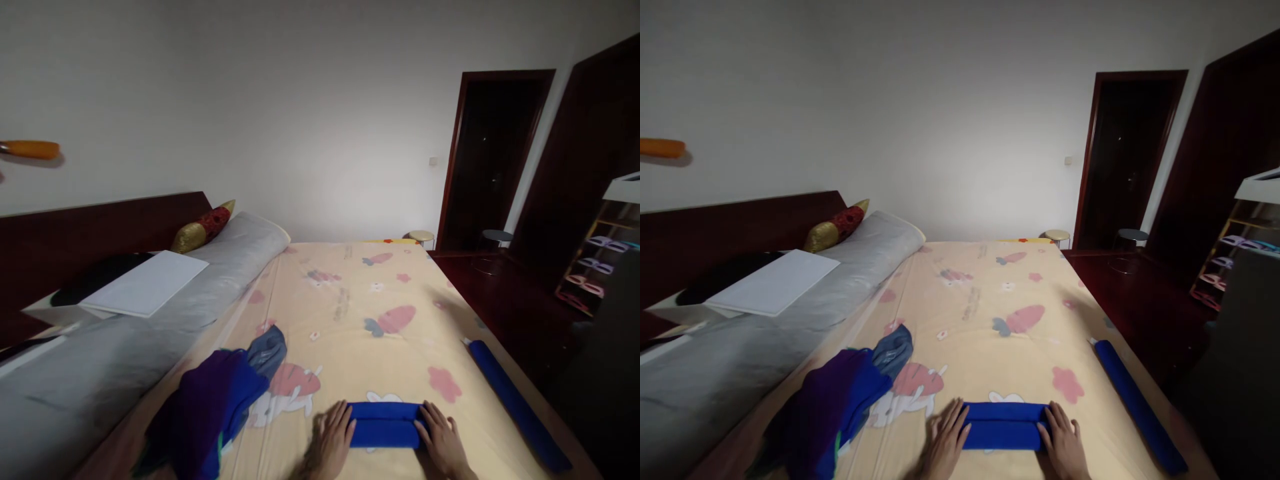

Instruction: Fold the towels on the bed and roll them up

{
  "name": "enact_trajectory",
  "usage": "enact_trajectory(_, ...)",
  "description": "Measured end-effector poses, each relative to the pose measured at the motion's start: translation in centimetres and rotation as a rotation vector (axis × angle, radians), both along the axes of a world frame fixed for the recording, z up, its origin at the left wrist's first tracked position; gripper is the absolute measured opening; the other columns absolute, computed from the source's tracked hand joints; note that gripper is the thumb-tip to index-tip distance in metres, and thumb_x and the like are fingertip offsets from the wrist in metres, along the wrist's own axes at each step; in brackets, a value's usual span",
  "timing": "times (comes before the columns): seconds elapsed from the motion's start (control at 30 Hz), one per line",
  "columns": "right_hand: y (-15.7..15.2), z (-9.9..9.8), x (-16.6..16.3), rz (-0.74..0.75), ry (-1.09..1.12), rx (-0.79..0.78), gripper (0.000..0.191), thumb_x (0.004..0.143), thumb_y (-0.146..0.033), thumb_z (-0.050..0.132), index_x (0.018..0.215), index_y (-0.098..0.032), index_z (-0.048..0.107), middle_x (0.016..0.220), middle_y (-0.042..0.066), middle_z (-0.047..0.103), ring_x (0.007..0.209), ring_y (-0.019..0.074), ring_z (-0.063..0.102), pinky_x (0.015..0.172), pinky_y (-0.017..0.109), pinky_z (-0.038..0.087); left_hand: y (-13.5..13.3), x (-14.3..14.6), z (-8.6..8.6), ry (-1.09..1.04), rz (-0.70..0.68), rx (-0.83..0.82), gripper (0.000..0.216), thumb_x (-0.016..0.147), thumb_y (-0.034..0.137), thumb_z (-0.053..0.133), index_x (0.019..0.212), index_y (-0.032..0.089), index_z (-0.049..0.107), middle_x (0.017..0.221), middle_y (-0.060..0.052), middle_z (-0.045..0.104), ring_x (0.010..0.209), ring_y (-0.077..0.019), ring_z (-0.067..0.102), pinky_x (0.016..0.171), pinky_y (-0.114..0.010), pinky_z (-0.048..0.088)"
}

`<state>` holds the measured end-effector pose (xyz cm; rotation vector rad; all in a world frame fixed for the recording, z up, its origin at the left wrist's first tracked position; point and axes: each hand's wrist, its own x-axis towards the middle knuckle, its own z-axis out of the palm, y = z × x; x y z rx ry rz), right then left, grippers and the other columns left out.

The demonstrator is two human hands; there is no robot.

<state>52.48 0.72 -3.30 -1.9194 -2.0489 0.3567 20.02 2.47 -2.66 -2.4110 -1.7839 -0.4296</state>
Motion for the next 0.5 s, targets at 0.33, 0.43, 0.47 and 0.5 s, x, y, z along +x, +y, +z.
enact_trajectory(0.33,-3.6,-5.8,1.6,0.122,-0.028,0.267,0.056,0.081,-0.022,0.048,0.135,-0.035,0.051,0.139,0.003,0.055,0.122,0.0260,0.057,0.088,0.038,0.047,-4.4,-3.7,-3.9,0.129,-0.120,0.263,0.077,0.077,0.008,0.041,0.148,0.032,0.026,0.142,0.004,0.053,0.126,-0.0160,0.052,0.096,-0.031,0.040)
enact_trajectory(0.43,-2.8,-4.1,0.0,0.031,-0.032,0.309,0.047,0.083,-0.029,0.050,0.130,-0.029,0.055,0.134,0.006,0.060,0.120,0.0267,0.057,0.090,0.040,0.044,-3.4,-2.5,-3.1,0.093,-0.044,0.192,0.073,0.077,0.004,0.039,0.145,0.031,0.034,0.141,0.001,0.055,0.127,-0.0177,0.051,0.100,-0.037,0.039)
enact_trajectory(0.47,-2.1,-2.9,-0.4,0.018,-0.032,0.279,0.044,0.084,-0.030,0.050,0.126,-0.028,0.058,0.130,0.007,0.063,0.118,0.0261,0.057,0.093,0.040,0.041,-2.6,-2.1,-2.5,0.075,-0.024,0.132,0.070,0.077,0.004,0.038,0.142,0.030,0.040,0.139,0.000,0.057,0.127,-0.0187,0.052,0.102,-0.040,0.038)
enact_trajectory(0.5,-1.3,-1.6,-0.6,0.010,-0.036,0.226,0.041,0.083,-0.027,0.049,0.122,-0.026,0.060,0.126,0.007,0.065,0.115,0.0254,0.058,0.095,0.040,0.040,-1.7,-1.7,-1.7,0.048,0.007,0.051,0.066,0.078,0.004,0.038,0.138,0.029,0.046,0.137,-0.001,0.059,0.127,-0.0198,0.052,0.104,-0.043,0.037)
